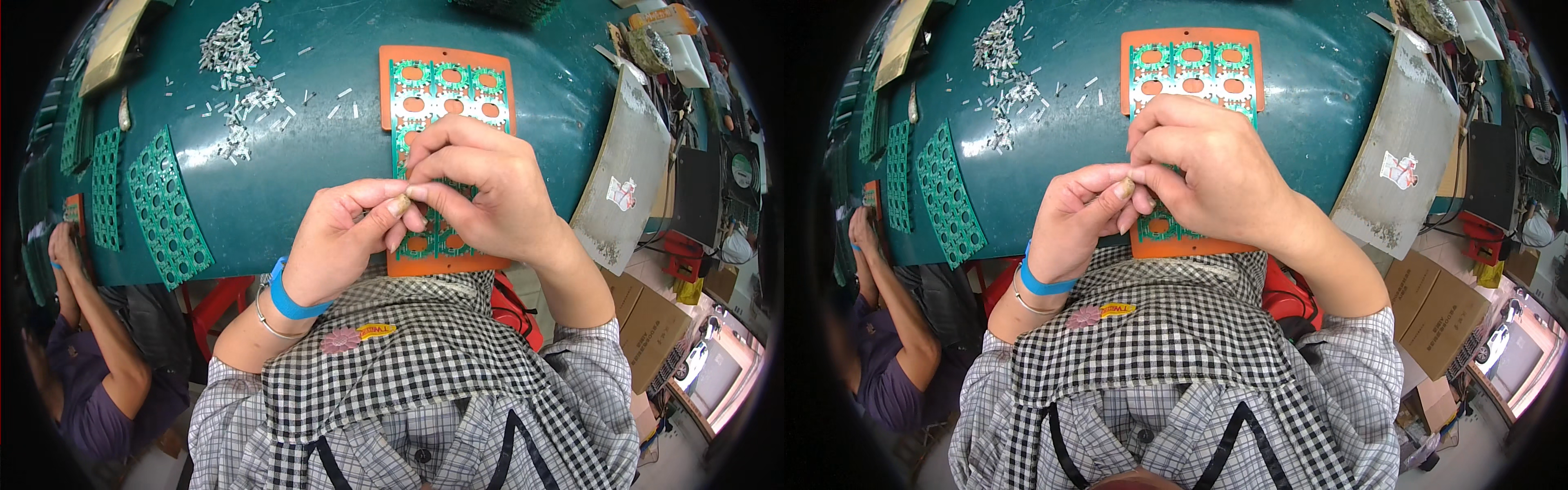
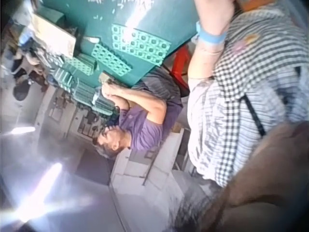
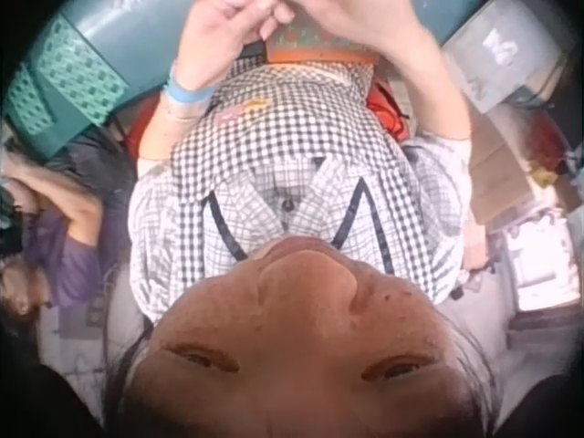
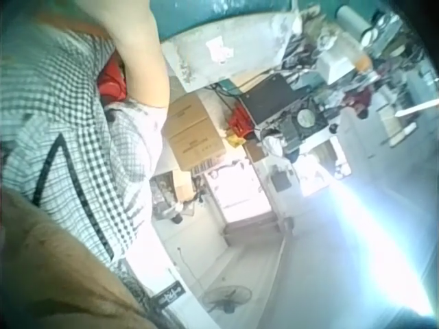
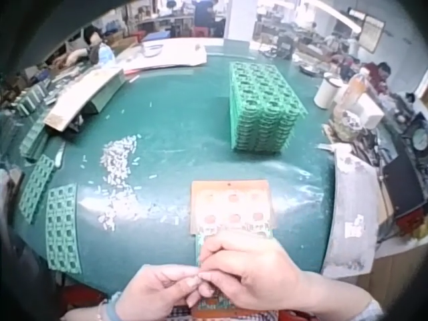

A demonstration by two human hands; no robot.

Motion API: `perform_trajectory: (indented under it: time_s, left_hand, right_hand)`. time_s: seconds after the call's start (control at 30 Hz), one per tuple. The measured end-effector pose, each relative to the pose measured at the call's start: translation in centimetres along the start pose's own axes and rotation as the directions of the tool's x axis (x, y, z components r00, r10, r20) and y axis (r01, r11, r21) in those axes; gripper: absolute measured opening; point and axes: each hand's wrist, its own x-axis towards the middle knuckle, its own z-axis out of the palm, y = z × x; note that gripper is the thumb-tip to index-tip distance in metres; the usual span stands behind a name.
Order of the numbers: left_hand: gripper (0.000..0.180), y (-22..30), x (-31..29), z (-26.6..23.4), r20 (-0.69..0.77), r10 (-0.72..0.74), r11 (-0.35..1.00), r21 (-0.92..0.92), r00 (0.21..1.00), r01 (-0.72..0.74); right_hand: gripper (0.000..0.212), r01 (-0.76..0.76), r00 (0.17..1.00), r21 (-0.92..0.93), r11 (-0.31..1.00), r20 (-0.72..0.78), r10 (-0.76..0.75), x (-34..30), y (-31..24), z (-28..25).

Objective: The person inserts small electronic components into a printed circuit board assembly jig by hand.

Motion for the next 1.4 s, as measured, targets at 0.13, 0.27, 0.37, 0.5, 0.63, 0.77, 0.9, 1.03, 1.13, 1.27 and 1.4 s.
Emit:
perform_trajectory:
  time_s: [0.13,0.27,0.37,0.5,0.63,0.77,0.9,1.03,1.13,1.27,1.4]
  left_hand:
    - [0.024,-0.4,0.0,0.2,-0.003,0.060,0.998,0.012,0.998,-0.059]
    - [0.022,0.0,0.0,0.6,0.003,0.029,0.997,0.072,1.000,-0.029]
    - [0.020,-0.5,0.1,0.1,0.007,0.029,1.000,-0.005,1.000,-0.029]
    - [0.020,-0.5,0.3,0.2,-0.012,0.039,0.999,0.031,0.999,-0.039]
    - [0.019,-0.2,0.2,-0.1,-0.012,0.037,0.999,0.010,0.999,-0.037]
    - [0.019,0.0,0.3,0.0,-0.058,0.038,0.999,0.004,0.998,-0.037]
    - [0.020,0.0,0.4,-0.3,-0.056,0.020,0.999,-0.034,0.998,-0.022]
    - [0.020,0.2,0.4,-0.2,-0.024,-0.011,0.997,-0.075,1.000,0.009]
    - [0.019,0.0,0.4,-0.2,-0.025,-0.010,0.998,-0.069,1.000,0.008]
    - [0.019,0.2,0.3,-0.1,-0.018,-0.028,0.998,-0.057,0.999,0.027]
    - [0.018,0.2,0.2,0.0,-0.039,-0.032,0.999,-0.044,0.999,0.031]
  right_hand:
    - [0.010,-0.081,0.996,-0.059,0.995,-0.028,0.080,-0.1,-0.5,0.2]
    - [0.009,-0.078,0.997,-0.050,0.996,-0.007,0.078,-0.5,-0.6,0.0]
    - [0.005,-0.188,0.982,0.103,0.977,0.029,0.186,0.0,-0.4,-2.1]
    - [0.002,-0.360,0.927,0.049,0.932,-0.091,0.364,0.3,2.7,-4.5]
    - [0.007,-0.316,0.948,-0.158,0.936,-0.082,0.306,0.4,4.4,-4.2]
    - [0.007,-0.290,0.955,-0.216,0.932,-0.008,0.295,0.4,4.3,-4.3]
    - [0.007,-0.228,0.970,-0.245,0.942,0.025,0.241,0.3,4.4,-4.2]
    - [0.007,-0.170,0.983,-0.273,0.947,0.018,0.181,0.2,4.6,-4.3]
    - [0.007,-0.154,0.984,-0.290,0.945,0.040,0.173,0.3,4.5,-4.2]
    - [0.007,-0.051,0.998,-0.315,0.948,0.021,0.060,0.4,4.7,-3.7]
    - [0.008,-0.033,0.999,-0.378,0.925,0.005,0.037,0.4,4.8,-3.4]
